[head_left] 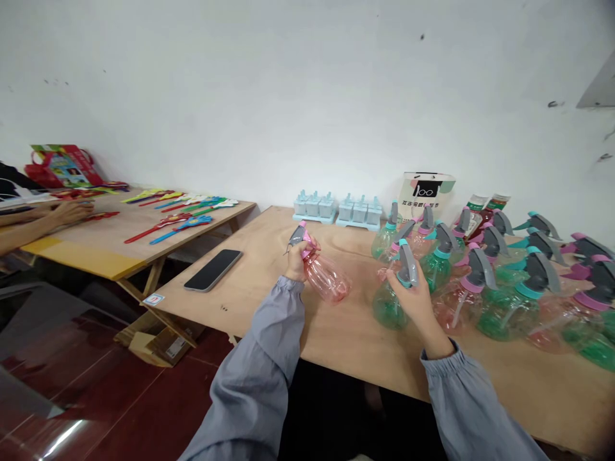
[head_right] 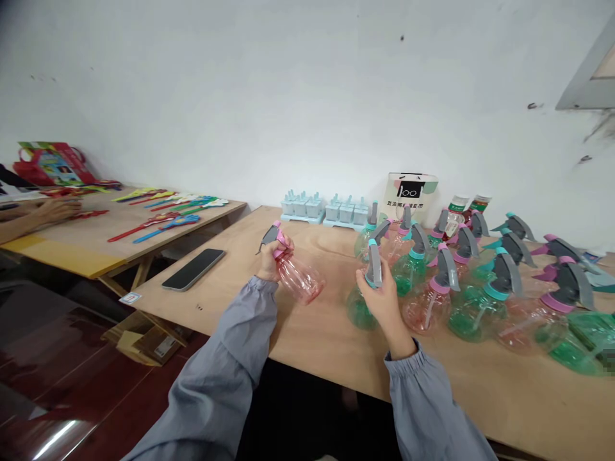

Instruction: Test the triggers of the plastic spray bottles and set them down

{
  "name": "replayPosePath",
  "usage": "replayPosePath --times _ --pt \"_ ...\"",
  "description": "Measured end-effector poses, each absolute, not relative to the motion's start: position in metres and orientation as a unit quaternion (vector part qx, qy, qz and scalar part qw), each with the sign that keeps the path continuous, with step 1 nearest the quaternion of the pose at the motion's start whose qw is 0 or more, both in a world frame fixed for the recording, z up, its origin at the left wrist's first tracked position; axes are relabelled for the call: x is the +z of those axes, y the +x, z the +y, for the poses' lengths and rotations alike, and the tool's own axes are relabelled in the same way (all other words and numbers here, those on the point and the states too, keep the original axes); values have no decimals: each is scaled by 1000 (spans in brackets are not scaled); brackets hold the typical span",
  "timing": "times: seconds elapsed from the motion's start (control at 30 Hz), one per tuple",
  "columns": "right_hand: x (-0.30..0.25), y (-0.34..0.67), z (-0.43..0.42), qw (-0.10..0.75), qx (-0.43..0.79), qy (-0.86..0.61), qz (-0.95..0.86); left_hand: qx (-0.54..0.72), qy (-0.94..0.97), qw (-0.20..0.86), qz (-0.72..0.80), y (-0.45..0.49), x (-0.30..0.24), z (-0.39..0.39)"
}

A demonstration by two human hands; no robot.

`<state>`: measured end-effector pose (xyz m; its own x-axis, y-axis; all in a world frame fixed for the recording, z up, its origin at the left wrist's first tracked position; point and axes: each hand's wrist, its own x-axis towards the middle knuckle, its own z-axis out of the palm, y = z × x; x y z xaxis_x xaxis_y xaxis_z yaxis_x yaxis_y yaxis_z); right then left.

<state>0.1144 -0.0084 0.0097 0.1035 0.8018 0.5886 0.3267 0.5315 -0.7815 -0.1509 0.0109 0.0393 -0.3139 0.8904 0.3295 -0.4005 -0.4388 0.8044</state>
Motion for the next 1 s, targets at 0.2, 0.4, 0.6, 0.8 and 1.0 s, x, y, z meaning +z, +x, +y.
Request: replayPosePath --times 0.2,0.4,0.6,0.8,1.0 --pt "10 114 -10 602 206 -426 -643 704 431 456 334 -145 41 5" --pt "12 113 -10 605 203 -422 -644 746 412 437 289 -144 41 9" --pt "13 113 -10 606 209 -419 -644 720 451 426 312 -143 40 9" --pt "9 114 -8 606 221 -408 -646 667 544 357 363 -146 45 0" --pt "9 114 -8 606 235 -404 -644 657 561 268 427 -161 42 3"
